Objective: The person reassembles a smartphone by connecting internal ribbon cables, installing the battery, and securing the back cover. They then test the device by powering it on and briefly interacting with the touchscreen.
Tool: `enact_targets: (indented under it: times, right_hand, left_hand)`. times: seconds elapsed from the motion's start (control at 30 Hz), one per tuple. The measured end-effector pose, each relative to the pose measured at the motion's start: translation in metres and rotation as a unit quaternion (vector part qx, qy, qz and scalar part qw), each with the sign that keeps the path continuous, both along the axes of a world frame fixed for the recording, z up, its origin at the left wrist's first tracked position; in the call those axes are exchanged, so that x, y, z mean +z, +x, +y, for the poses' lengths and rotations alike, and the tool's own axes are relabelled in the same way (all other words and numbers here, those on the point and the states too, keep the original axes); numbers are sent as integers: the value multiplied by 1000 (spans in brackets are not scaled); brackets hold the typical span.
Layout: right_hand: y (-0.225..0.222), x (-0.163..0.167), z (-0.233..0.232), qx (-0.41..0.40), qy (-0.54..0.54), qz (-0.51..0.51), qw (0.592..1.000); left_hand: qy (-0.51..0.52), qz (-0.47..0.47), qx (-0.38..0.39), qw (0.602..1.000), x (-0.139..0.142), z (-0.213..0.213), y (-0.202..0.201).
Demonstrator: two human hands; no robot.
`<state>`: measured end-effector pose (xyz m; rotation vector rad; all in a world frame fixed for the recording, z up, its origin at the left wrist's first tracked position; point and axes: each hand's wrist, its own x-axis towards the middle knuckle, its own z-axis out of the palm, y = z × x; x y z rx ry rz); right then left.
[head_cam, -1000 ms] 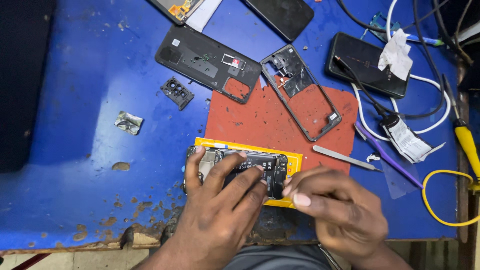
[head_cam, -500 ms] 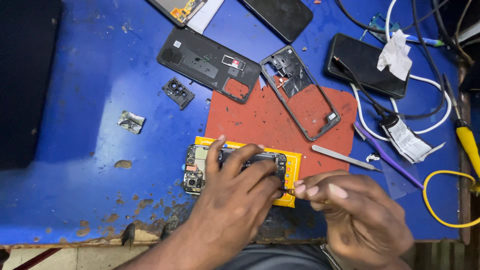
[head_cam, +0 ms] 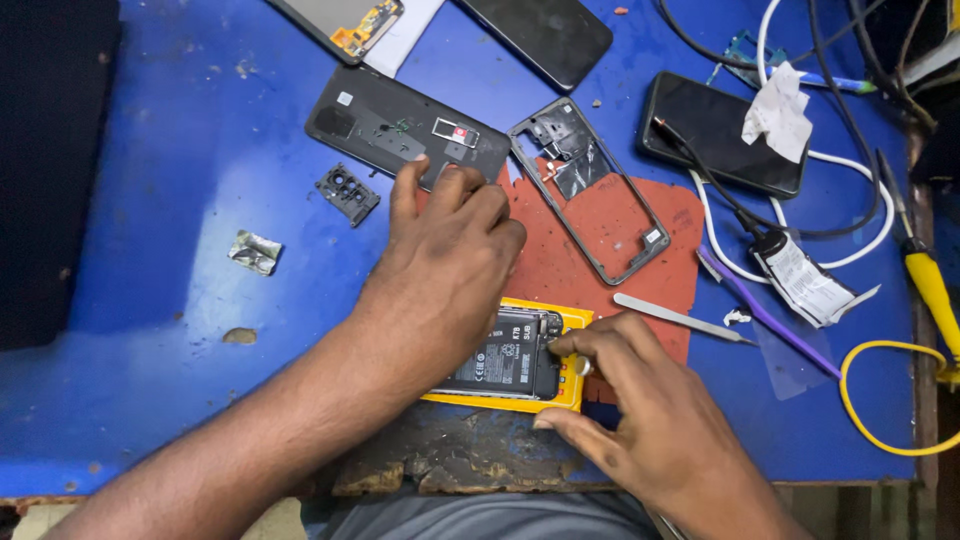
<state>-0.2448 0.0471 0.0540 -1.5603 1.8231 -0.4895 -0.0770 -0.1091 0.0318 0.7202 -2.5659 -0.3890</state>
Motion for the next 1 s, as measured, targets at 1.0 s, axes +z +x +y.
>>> enact_targets:
  times: [1.0]
  right_hand:
    - [-42, -10, 13, -219, 30, -163, 961]
  left_hand:
    - [126, 19, -26, 992, -8, 54, 57]
